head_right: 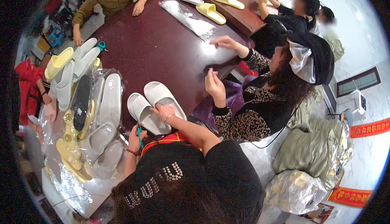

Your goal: Trim excess material and threads from molded plastic sandals using scissors and sorting them into piles.

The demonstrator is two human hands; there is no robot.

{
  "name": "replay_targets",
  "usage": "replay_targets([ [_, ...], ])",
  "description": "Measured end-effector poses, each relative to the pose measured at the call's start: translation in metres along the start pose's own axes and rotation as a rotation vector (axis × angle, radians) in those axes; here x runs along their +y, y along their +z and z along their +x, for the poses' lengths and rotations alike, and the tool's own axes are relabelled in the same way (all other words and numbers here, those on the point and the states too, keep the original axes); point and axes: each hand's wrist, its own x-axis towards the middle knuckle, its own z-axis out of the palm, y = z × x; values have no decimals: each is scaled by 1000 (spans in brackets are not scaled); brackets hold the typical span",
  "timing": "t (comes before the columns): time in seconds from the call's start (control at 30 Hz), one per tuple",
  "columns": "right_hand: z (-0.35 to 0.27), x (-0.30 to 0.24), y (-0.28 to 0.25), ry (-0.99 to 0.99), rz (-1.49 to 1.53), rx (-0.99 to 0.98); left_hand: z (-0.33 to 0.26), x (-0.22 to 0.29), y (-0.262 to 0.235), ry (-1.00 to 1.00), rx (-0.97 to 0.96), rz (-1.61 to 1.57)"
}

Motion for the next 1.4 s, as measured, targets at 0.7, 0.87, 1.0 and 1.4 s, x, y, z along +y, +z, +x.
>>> replay_targets([
  [0.7,8,-7,-1,27,85,-25,62,6,-11,89,483,653],
  [0.87,5,-4,-4,-4,85,-26,65,8,-11,56,403,677],
  [1.0,2,2,5,-54,86,67,64,10,-6,74,449,675],
  [1.4,25,-13,-5,-27,-306,-104,57,12,-5,105,425,634],
])
